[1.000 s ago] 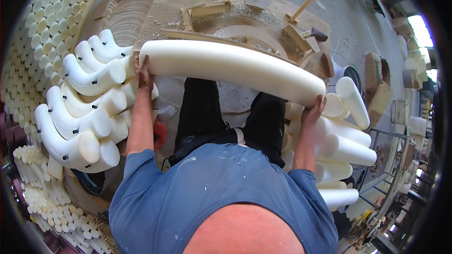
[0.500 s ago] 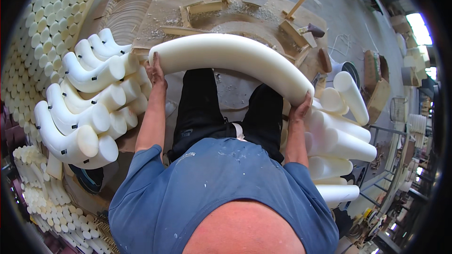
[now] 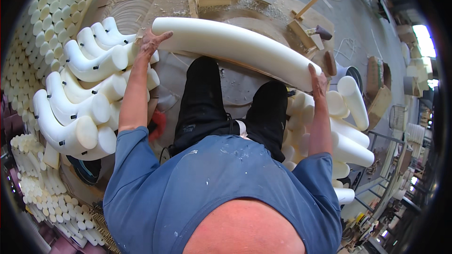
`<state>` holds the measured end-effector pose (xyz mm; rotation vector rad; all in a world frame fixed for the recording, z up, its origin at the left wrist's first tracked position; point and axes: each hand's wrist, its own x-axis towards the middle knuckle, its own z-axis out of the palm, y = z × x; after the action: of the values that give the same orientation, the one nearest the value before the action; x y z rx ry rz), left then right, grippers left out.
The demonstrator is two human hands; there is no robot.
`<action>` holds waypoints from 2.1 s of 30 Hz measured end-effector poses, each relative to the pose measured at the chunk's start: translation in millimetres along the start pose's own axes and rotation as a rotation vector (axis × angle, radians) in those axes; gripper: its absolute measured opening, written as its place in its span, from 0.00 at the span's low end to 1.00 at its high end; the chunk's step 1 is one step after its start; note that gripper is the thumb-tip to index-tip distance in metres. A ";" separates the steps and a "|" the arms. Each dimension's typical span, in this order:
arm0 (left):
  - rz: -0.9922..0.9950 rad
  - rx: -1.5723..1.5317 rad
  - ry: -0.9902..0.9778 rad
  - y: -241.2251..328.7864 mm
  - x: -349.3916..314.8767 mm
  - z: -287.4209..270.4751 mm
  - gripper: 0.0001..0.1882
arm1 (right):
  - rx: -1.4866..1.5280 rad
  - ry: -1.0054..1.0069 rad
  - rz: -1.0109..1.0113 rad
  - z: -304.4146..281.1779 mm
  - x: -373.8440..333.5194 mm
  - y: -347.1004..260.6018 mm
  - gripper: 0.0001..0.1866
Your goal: Assembling curved foam pieces by attaching black tubing and applying glue in a furniture manufacturing setting.
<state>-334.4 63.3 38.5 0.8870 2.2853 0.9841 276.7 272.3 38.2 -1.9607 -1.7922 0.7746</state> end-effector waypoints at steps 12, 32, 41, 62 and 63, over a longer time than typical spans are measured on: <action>0.170 0.171 -0.235 -1.9 64.0 14.7 0.33 | -0.292 -0.192 0.081 23.1 41.4 -26.0 0.51; 0.147 0.039 -0.301 -21.4 70.0 17.3 0.37 | -0.346 -0.151 0.053 27.4 31.5 -23.7 0.52; 0.188 -0.220 -0.027 -62.4 20.0 27.6 0.44 | -0.005 0.226 -0.107 39.8 -38.8 21.6 0.37; 0.296 -0.257 0.178 -81.2 0.6 26.9 0.41 | 0.159 0.321 -0.182 73.2 -40.2 20.2 0.37; 0.238 -0.249 0.120 -67.6 3.5 24.6 0.39 | 0.083 0.248 -0.125 70.6 -39.5 18.0 0.37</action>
<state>-345.5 41.1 -29.1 1.0315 2.1234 1.4253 245.5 224.7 -22.0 -1.7858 -1.6880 0.5313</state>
